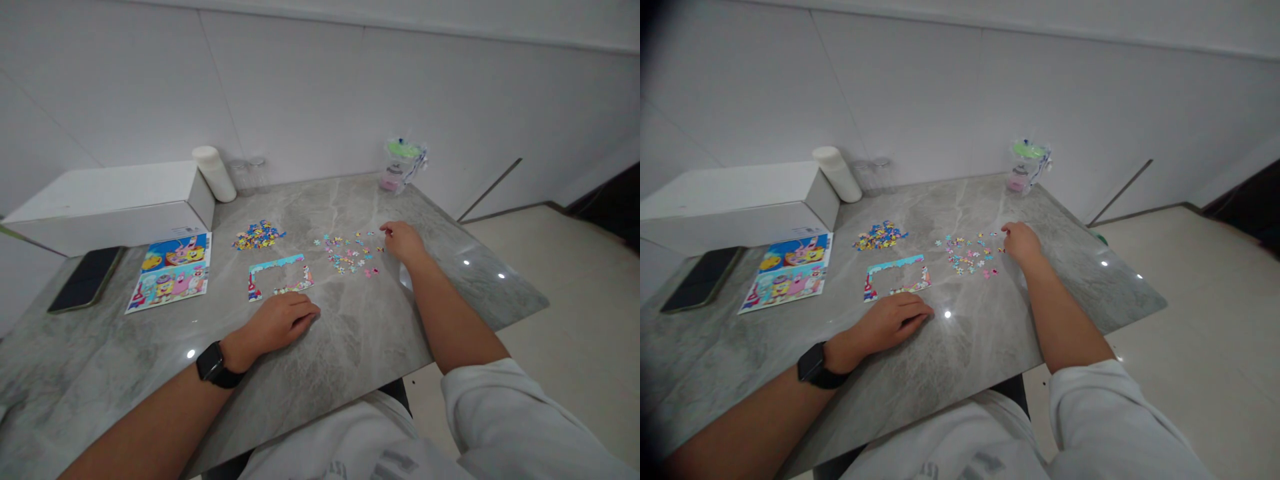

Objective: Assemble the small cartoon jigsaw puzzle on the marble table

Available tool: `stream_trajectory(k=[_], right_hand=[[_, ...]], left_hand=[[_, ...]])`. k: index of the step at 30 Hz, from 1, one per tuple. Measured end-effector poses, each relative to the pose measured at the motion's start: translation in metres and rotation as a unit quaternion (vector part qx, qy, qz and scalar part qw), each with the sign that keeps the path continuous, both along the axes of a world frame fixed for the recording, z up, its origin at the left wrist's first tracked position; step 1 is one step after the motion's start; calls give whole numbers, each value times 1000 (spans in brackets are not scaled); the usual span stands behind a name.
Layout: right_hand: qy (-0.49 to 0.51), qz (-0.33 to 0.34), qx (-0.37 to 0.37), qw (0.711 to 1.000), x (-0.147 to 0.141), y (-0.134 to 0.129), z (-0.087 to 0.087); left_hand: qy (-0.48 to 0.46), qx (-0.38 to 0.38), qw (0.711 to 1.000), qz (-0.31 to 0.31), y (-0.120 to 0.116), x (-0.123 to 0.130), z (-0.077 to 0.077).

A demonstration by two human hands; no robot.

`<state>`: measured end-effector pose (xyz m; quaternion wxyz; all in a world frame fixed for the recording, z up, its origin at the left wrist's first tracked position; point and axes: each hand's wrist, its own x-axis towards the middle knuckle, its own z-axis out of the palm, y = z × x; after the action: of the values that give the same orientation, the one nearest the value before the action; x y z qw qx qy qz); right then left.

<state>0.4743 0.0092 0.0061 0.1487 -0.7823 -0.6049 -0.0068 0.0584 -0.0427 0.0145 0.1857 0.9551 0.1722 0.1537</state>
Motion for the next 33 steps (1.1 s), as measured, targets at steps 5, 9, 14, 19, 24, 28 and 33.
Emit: stream_trajectory(k=[5, 9, 14, 19, 24, 28, 33], right_hand=[[-15, 43, -25, 999, -9, 2, -12], [-37, 29, -23, 999, -10, 3, -15], [-17, 88, -10, 996, -16, 4, -9], [4, 204, -2, 979, -37, 6, -8], [-27, 236, -24, 971, -52, 8, -12], [-45, 211, -20, 976, -54, 8, -12], [-30, 247, -14, 969, -60, 6, -10]], left_hand=[[7, 4, 1000, -2, 0, 0, -1], [13, 6, 1000, -3, 0, 0, 0], [8, 6, 1000, -2, -1, 0, 1], [13, 0, 1000, -4, 0, 1, 0], [11, 0, 1000, 1, -1, 1, 1], [14, 3, 1000, 1, -1, 1, 0], [19, 6, 1000, -1, -1, 2, -1]])
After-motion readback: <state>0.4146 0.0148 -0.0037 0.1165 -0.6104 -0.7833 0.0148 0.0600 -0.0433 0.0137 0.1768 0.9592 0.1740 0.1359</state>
